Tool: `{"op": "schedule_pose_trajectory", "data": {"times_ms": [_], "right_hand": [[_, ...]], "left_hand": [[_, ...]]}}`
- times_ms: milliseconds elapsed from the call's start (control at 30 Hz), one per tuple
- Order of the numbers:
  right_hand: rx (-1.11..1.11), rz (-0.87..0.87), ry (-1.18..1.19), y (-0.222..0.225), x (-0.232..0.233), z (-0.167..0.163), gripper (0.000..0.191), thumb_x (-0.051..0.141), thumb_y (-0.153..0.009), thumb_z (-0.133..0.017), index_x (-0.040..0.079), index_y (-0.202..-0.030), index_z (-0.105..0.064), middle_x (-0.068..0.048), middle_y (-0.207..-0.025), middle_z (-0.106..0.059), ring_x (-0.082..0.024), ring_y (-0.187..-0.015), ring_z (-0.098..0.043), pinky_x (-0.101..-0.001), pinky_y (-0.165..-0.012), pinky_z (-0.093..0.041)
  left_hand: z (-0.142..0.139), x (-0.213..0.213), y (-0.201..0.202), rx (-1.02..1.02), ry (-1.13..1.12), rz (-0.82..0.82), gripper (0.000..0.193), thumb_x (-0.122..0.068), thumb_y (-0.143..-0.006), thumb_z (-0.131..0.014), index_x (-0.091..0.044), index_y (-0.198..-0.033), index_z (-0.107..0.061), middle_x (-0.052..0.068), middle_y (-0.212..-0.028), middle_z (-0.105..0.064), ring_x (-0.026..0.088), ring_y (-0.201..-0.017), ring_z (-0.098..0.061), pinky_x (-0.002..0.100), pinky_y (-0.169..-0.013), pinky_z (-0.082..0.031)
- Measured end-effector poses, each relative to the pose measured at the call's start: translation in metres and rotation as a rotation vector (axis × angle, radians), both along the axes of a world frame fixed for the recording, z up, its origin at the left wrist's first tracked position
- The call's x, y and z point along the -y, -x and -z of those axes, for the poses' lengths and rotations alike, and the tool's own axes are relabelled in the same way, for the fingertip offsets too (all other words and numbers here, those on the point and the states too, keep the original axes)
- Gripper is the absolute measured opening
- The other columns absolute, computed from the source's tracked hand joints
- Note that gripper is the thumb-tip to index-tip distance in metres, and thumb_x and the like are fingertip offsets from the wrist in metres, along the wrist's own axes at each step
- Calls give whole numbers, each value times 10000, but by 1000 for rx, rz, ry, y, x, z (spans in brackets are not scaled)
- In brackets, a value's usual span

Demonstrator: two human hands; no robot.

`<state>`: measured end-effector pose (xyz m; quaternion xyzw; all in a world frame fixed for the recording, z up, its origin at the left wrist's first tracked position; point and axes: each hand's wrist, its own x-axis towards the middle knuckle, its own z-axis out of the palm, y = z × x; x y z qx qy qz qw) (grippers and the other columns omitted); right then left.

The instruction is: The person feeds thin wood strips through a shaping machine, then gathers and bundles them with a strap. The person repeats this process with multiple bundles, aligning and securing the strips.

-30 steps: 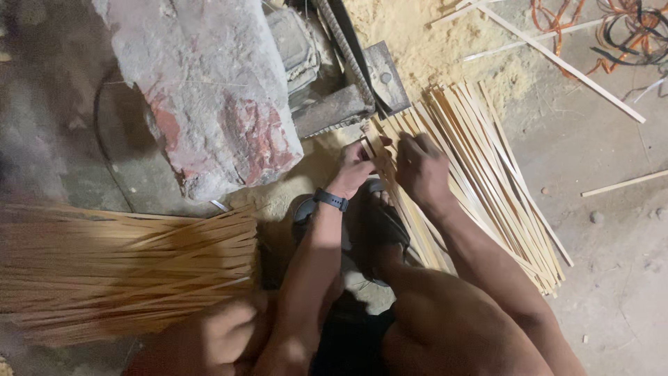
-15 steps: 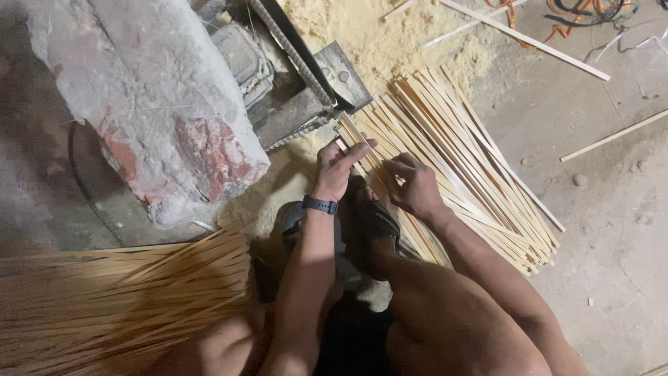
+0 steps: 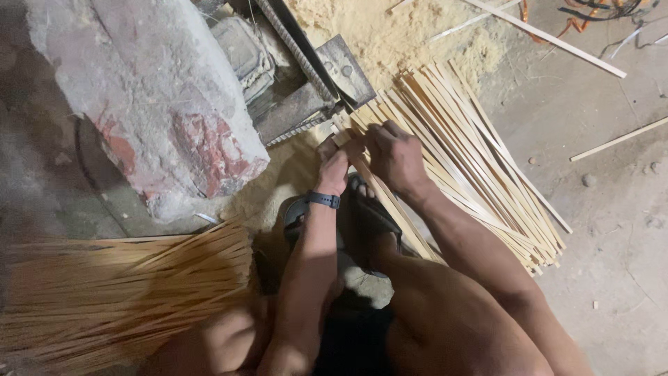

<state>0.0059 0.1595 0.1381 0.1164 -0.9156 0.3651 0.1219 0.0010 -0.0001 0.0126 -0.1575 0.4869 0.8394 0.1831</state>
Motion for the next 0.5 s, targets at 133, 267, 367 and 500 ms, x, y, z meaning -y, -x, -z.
{"op": "schedule_pose_trajectory", "data": {"times_ms": [133, 267, 367, 500], "right_hand": [[-122, 28, -199, -24, -23, 3, 212, 69, -842, -708, 38, -1048, -751, -119, -958, -693, -314, -779, -678, -445, -651, -566], [-3, -27, -98, -45, -36, 16, 241, 123, -941, -744, 43, -1167, -746, -143, -1069, -687, -253, -790, -697, -366, -608, -597], [323, 82, -82, -42, -26, 26, 211, 129, -1027, -647, 48, -1187, -757, -87, -905, -701, -212, -596, -668, -352, -482, -537], [1, 53, -65, -14, 1, 28, 180, 55, -932, -727, 30, -1106, -767, -136, -853, -663, -302, -651, -666, -425, -565, -533]], "left_hand": [[0, 0, 1, -55, 58, 29, 287, -85, -857, -829, -2, -1095, -691, 93, -1040, -776, 167, -954, -740, 334, -875, -591], [-2, 1, 3, -40, -22, 56, 261, -106, -892, -807, 11, -1111, -728, 119, -1071, -783, 180, -982, -745, 328, -930, -587], [-3, 1, 4, -40, -57, 22, 262, -86, -914, -779, 7, -1149, -711, 98, -1076, -766, 164, -970, -715, 317, -923, -563], [-5, 1, 5, 10, -74, 79, 252, -114, -928, -678, -42, -1168, -704, 36, -1068, -766, 117, -963, -719, 295, -885, -578]]}}
